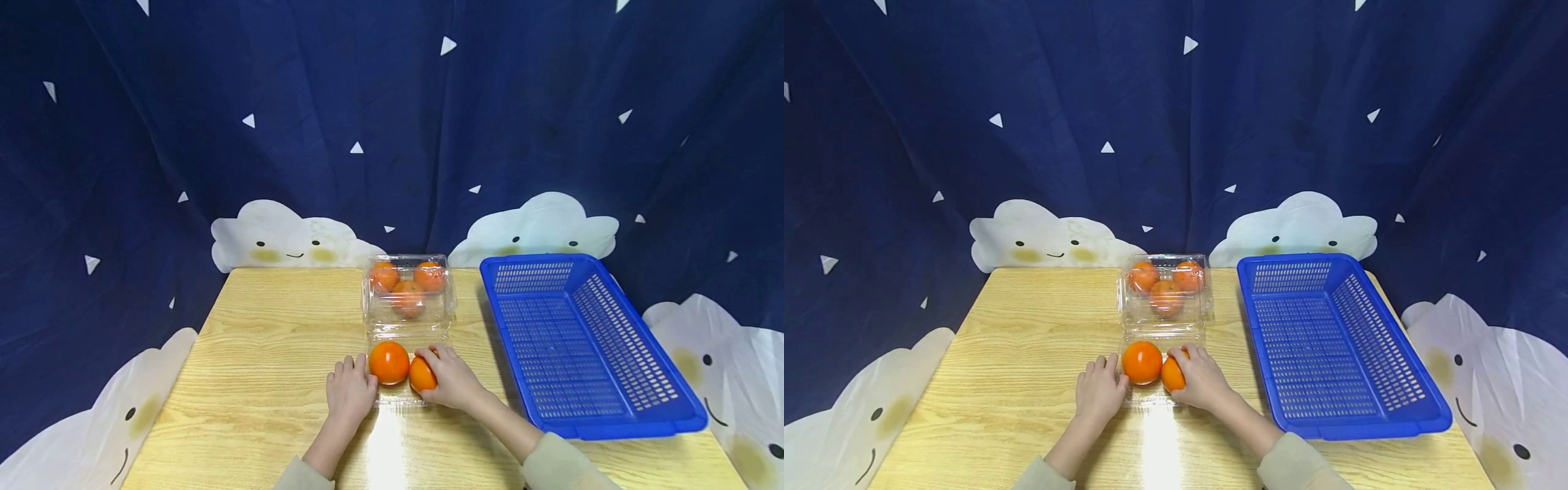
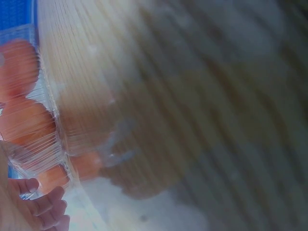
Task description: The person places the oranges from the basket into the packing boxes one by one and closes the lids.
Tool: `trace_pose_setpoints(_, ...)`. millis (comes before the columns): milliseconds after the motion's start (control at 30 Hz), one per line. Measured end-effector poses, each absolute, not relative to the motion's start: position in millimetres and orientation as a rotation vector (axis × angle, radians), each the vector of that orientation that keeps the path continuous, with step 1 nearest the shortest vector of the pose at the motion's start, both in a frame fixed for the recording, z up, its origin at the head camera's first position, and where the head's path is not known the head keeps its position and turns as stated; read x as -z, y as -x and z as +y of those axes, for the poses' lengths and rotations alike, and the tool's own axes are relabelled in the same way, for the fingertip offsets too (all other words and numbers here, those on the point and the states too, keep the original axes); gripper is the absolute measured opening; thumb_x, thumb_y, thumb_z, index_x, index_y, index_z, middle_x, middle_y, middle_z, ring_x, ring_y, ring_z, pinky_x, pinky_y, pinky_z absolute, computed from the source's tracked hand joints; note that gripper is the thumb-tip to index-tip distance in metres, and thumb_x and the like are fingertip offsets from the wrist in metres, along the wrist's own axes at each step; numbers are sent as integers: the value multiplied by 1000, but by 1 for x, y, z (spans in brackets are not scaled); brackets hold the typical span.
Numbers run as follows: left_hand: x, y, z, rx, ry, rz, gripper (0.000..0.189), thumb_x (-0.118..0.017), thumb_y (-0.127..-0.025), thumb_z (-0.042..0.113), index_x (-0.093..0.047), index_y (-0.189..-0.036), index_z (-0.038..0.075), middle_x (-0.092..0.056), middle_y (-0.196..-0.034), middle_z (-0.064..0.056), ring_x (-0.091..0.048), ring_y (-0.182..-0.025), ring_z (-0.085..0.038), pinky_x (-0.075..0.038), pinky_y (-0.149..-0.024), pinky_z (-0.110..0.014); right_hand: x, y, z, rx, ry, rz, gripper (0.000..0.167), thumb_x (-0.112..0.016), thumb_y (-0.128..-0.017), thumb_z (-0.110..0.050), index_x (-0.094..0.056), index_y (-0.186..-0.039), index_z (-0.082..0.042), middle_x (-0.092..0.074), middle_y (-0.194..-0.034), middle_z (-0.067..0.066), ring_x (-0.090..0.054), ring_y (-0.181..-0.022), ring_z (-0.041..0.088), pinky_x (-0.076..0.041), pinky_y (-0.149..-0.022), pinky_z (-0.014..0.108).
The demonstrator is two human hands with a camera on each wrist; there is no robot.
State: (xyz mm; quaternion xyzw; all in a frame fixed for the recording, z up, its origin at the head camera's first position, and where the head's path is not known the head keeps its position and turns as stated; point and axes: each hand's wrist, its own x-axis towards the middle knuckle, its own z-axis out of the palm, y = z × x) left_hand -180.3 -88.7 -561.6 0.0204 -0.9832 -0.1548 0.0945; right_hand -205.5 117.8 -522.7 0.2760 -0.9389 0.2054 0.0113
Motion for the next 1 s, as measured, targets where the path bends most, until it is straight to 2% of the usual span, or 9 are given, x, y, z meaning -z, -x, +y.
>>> trace_pose_setpoints(667,560,179,-89,455,-65,-2925,29,-52,-79,26,-55,-103,10,-51,-83,-8,-46,-75,-25,-36,-61,-35,517,203,119,-698,-876,-2965,62,-77,-67,-24,-53,-122,-8,-48,-118,22,-49,-106,38,-44,-84,51)
trace_pose_setpoints(833,560,180,-89,449,-62,-2930,30,-51,-79,27,-55,-103,9,-51,-83,-8,-46,-75,-25,-35,-62,-35,508,207,119,-739,-878,-2951,56,-75,-69,-21,-54,-119,-7,-50,-117,20,-50,-106,38,-45,-81,53)
trace_pose_setpoints(1000,559,179,-89,440,-60,-2937,30,-51,-79,27,-55,-103,10,-51,-83,-8,-46,-75,-24,-36,-62,-35,497,219,118,-863,-805,-2848,49,-72,-72,-15,-55,-116,-4,-54,-113,17,-52,-106,36,-44,-86,50)
